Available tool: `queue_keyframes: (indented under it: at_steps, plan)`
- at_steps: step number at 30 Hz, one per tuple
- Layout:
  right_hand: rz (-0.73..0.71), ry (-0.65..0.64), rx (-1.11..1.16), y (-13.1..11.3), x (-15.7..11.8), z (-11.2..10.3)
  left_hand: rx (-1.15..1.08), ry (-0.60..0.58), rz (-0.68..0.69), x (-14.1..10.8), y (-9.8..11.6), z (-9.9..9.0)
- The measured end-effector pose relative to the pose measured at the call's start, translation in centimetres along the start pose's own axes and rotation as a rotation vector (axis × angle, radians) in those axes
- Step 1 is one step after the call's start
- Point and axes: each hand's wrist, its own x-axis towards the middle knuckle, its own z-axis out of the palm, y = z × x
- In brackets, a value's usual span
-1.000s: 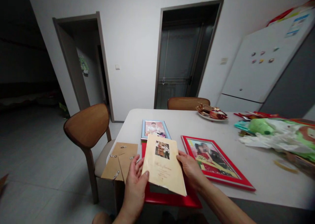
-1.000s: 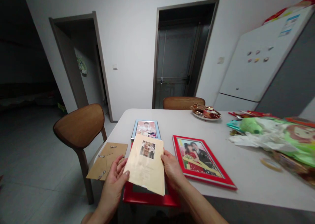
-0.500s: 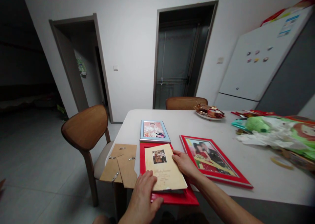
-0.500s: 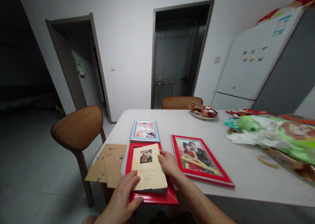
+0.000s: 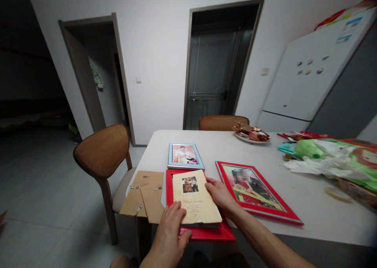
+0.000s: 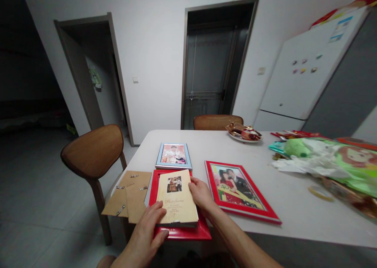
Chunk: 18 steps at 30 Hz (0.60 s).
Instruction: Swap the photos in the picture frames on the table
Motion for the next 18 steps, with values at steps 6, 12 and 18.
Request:
queue_keyframes:
  at_steps: [6, 12, 18]
  plan:
    - [-0.021, 0.038, -0.159, 0.2, 0.2, 0.1, 0.021, -0.02, 0.0, -0.1, 0.2, -0.2]
    - [-0.116, 0.039, -0.435, 0.0, 0.6, 0.0, 0.101, -0.111, -0.016, 0.2, 0.6, -0.5]
    - [-0.319, 0.183, -1.161, 0.1, 0.4, -0.4, 0.18, -0.209, -0.015, 0.5, 1.6, -1.3]
